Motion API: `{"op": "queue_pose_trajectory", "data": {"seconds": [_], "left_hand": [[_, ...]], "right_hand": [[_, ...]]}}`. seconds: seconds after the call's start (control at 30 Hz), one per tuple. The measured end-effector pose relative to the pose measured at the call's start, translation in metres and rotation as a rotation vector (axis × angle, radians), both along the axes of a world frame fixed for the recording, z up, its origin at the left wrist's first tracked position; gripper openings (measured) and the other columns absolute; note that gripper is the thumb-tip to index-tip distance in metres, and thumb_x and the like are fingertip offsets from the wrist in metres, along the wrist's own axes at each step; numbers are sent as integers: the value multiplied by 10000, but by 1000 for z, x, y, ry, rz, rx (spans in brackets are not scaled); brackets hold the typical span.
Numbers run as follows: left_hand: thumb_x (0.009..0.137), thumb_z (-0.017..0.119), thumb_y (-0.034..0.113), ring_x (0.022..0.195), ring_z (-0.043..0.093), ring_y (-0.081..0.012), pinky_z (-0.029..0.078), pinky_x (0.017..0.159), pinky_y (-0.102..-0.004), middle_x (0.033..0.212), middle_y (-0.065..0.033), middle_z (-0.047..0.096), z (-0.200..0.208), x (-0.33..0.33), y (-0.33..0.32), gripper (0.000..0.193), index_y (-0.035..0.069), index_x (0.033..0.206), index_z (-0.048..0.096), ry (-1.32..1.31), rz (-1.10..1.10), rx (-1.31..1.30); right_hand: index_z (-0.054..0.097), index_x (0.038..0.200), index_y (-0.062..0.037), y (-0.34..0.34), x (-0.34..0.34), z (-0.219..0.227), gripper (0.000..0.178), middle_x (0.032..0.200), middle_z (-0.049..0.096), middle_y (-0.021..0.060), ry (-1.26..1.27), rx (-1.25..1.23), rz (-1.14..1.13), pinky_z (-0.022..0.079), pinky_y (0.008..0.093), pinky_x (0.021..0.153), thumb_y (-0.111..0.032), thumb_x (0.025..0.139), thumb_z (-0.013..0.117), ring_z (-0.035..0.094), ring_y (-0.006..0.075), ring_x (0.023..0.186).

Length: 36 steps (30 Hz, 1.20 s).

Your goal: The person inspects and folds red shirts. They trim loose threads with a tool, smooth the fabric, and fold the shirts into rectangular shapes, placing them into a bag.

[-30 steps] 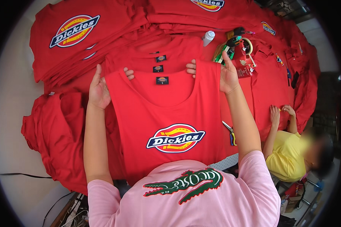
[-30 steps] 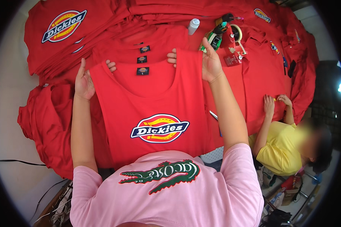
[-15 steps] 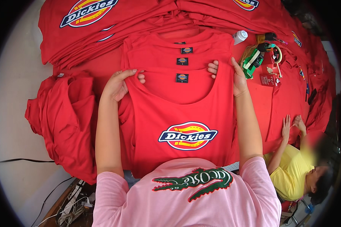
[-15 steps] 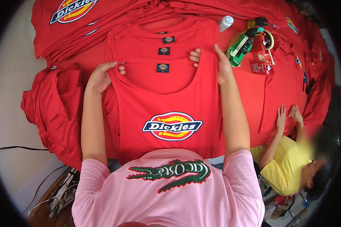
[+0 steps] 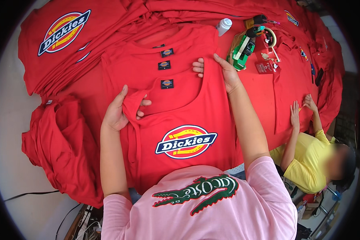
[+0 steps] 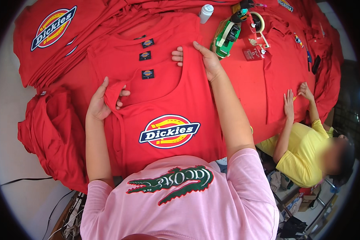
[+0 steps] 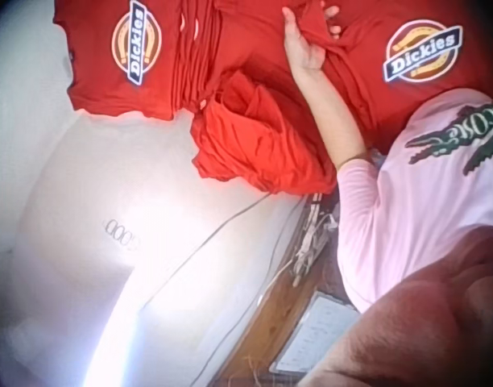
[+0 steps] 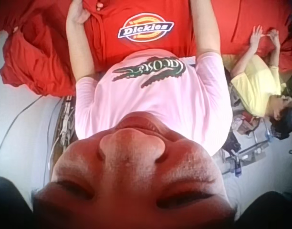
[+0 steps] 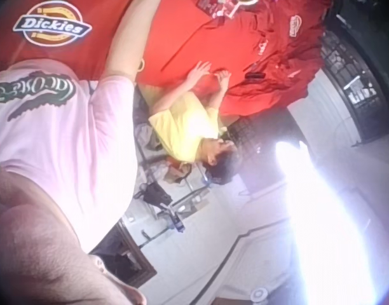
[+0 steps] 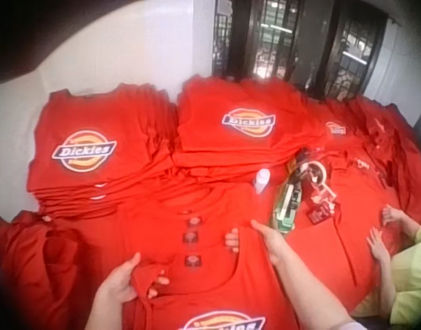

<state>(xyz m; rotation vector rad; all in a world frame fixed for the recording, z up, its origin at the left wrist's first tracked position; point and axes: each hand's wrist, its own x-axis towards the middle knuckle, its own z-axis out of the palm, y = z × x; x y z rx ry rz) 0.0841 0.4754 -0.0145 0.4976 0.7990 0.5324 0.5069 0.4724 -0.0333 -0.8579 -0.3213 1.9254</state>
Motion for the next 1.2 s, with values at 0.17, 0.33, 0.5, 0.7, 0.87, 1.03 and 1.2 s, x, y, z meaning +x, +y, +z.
{"op": "queue_pose_trajectory", "data": {"seconds": [0.17, 0.33, 0.5, 0.7, 0.87, 1.03, 1.2], "left_hand": [[1081, 273, 704, 1440, 479, -455, 369, 1228, -533, 1530, -321, 501, 24, -14, 20, 941, -118, 1484, 494, -621, 110, -11], [1032, 261, 790, 1556, 334, -437, 283, 1291, -506, 1643, -335, 351, 32, -10, 36, 1085, -146, 1577, 324, -454, 120, 121], [1017, 279, 809, 1509, 426, -419, 351, 1261, -499, 1587, -329, 445, -9, -8, 43, 1105, -157, 1545, 375, -289, 251, 13], [1028, 293, 789, 1514, 415, -427, 341, 1265, -511, 1598, -339, 423, -23, -12, 44, 1077, -145, 1561, 353, -415, 224, 46], [1006, 263, 826, 1502, 433, -430, 341, 1267, -505, 1582, -342, 442, -24, -14, 42, 1130, -163, 1544, 367, -337, 264, 24], [990, 242, 849, 1508, 429, -423, 331, 1272, -493, 1590, -341, 432, -17, -12, 42, 1164, -168, 1544, 364, -312, 247, 20], [952, 244, 896, 1499, 444, -418, 339, 1267, -479, 1577, -333, 457, 17, -5, 37, 1227, -175, 1536, 372, -225, 232, 44]], "right_hand": [[514, 1448, 121, 2, 6, 24, 641, 1447, 599, 308, -18, -56, 109, 528, 462, 1111, -425, 1129, 404, 635, 409, 1313], [526, 1428, 135, 1, 14, 36, 699, 1411, 623, 307, -33, -27, 102, 530, 468, 1104, -482, 1120, 408, 652, 411, 1285], [549, 1412, 127, 7, 20, 4, 738, 1353, 658, 308, -75, -21, 52, 561, 457, 1060, -531, 1112, 402, 676, 400, 1253], [526, 1445, 120, 1, 24, -11, 783, 1390, 633, 321, 106, 48, 20, 563, 461, 1056, -567, 1117, 345, 660, 402, 1278], [498, 1475, 120, 0, 28, -16, 823, 1434, 599, 333, 183, 50, 48, 518, 478, 1122, -598, 1115, 318, 610, 412, 1349], [512, 1462, 119, 1, 22, -4, 786, 1418, 616, 320, 128, -18, 9, 527, 468, 1109, -568, 1119, 343, 634, 402, 1320], [579, 1393, 110, 1, 1, 31, 706, 1339, 679, 281, -227, -72, 39, 548, 429, 1069, -521, 1093, 486, 676, 353, 1258]]}}
